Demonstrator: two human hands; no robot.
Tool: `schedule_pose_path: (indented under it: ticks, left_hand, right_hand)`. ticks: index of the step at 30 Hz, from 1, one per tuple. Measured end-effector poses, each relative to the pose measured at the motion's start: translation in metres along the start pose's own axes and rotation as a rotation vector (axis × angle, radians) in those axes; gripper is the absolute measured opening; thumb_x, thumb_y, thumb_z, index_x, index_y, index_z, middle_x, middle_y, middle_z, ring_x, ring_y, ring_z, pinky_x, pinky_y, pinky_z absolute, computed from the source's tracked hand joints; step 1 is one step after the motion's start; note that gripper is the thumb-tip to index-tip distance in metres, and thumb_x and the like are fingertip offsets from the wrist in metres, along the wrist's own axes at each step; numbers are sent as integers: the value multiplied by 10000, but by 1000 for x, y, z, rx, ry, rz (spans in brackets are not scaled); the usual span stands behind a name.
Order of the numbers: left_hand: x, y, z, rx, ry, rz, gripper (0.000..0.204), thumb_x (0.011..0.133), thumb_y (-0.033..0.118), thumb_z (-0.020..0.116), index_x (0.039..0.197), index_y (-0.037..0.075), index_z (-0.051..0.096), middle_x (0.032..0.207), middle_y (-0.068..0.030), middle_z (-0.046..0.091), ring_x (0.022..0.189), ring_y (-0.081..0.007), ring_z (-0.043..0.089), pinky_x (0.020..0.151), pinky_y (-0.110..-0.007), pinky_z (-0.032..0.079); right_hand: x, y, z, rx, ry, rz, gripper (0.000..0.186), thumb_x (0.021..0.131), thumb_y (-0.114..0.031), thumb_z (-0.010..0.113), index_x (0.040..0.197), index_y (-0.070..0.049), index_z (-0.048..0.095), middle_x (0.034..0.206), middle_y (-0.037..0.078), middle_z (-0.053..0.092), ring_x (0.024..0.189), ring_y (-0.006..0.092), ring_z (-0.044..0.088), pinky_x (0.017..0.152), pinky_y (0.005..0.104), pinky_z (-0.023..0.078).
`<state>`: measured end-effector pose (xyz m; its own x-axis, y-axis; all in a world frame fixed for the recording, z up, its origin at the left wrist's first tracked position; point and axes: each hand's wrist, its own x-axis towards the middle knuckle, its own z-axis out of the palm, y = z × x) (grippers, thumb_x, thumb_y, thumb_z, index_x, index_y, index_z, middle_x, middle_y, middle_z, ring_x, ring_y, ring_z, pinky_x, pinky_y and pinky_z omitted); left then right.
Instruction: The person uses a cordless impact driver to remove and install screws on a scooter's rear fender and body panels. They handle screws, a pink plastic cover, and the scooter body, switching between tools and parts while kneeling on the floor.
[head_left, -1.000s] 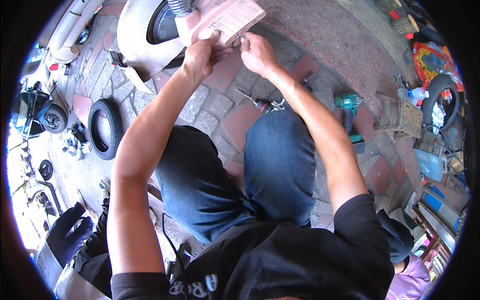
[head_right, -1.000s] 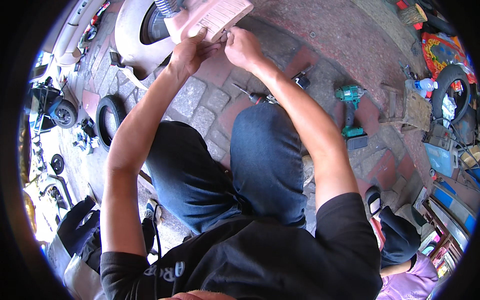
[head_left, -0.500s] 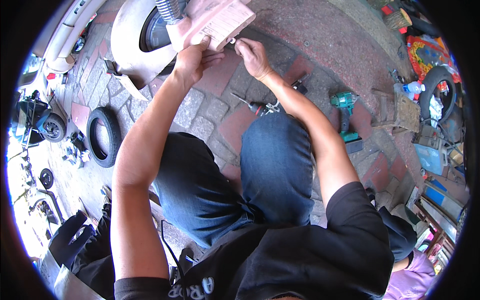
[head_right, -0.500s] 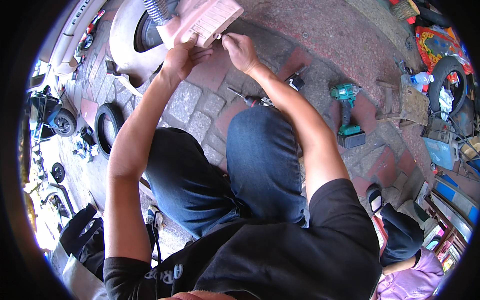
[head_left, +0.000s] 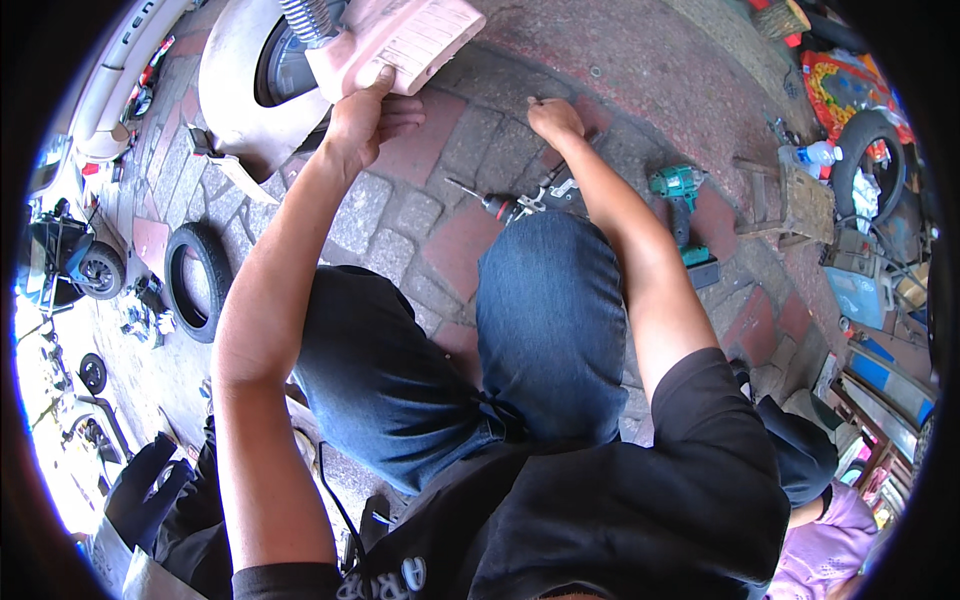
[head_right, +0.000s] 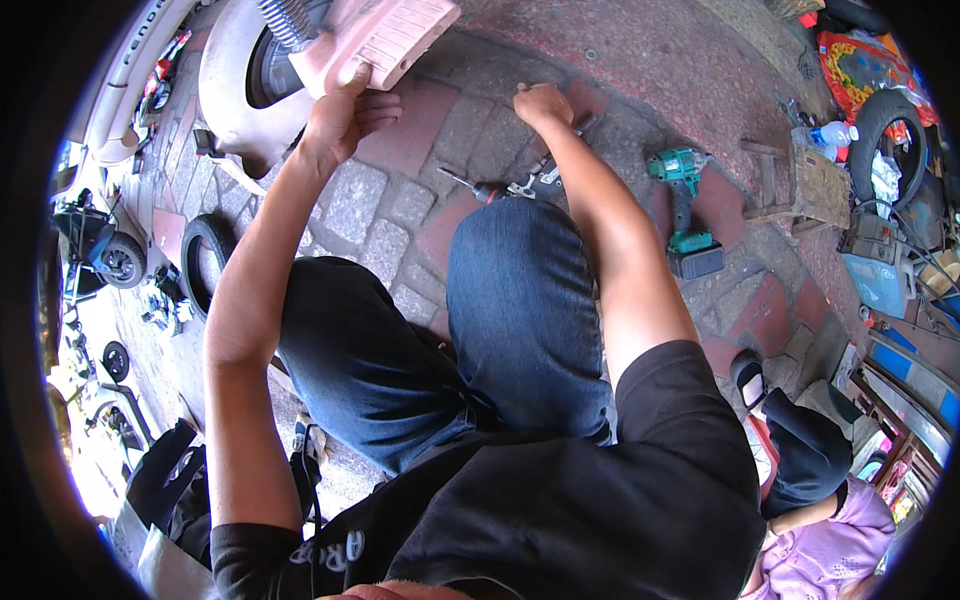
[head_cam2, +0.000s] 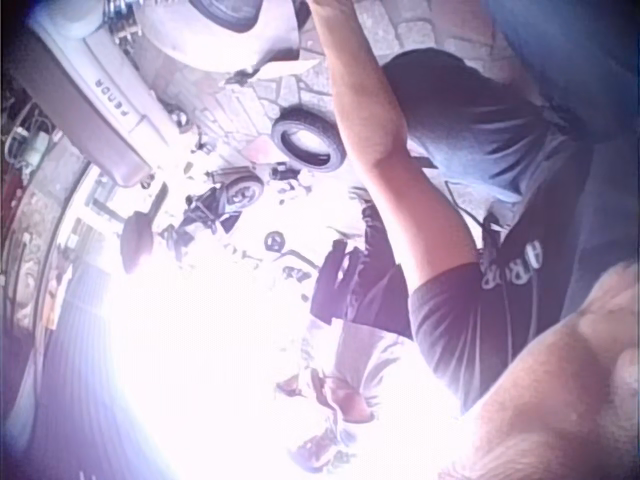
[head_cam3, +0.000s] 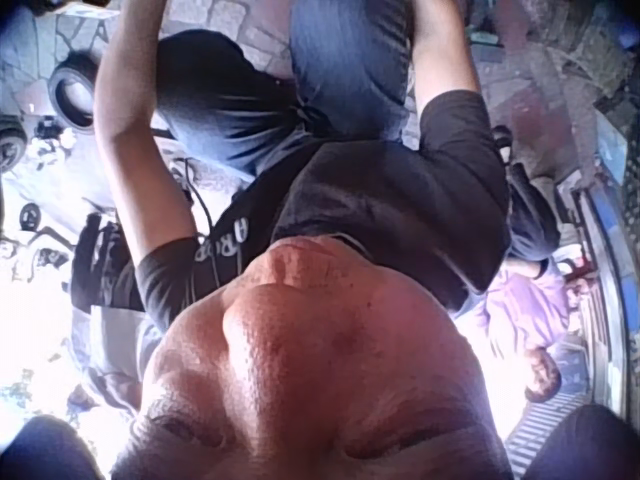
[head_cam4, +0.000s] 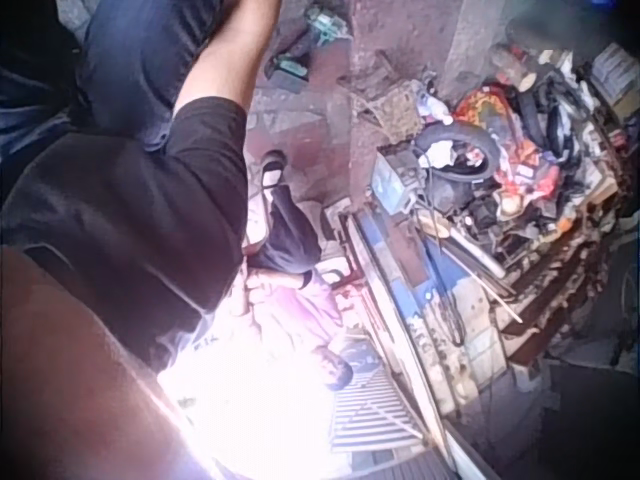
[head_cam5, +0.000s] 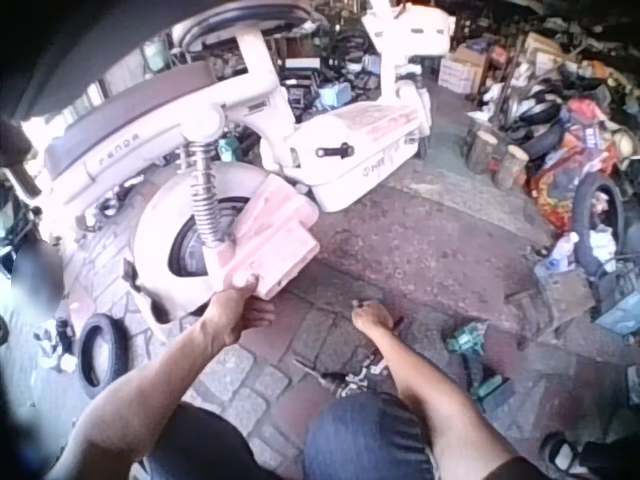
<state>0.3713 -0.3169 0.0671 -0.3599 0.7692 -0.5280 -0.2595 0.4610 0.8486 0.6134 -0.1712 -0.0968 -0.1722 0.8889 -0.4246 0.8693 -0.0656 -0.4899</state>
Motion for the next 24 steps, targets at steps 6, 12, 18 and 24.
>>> schedule_pose_path:
  ticks: [6, 12, 18, 24]
  left_hand:
    - [0, 0, 0, 52, 22, 2, 451, 1049, 410, 494, 1042, -11, 656, 876, -171, 723, 712, -248, 716, 682, -339, 608]
    - [2, 2, 0, 5, -9, -10, 441, 1048, 402, 493, 1100, -12, 637, 907, -176, 721, 760, -259, 715, 712, -353, 590]
    - [10, 0, 5, -141, -86, -4, 460, 1060, 382, 462, 1260, -19, 564, 1108, -219, 687, 954, -304, 701, 832, -378, 547]
    - [15, -1, 5, -189, -84, -16, 453, 1055, 381, 484, 1269, -9, 571, 1124, -215, 687, 993, -300, 691, 893, -378, 534]
  right_hand:
    - [-1, 5, -21, -174, 21, 137, 520, 977, -457, 455, 1192, -52, 699, 1325, 171, 630, 1266, 336, 579, 1033, 421, 471]
    - [-22, 8, -30, -83, -13, -2, 547, 969, -506, 505, 1123, -29, 724, 1208, 225, 672, 1189, 387, 617, 970, 448, 478]
    - [-73, -61, -27, 490, 239, -705, 302, 1022, -240, 471, 1033, -22, 680, 994, 188, 709, 978, 354, 676, 863, 411, 504]
    - [-73, -105, -34, 446, 295, -692, 282, 1017, -216, 454, 1071, -53, 678, 1003, 205, 696, 982, 386, 661, 869, 426, 502]
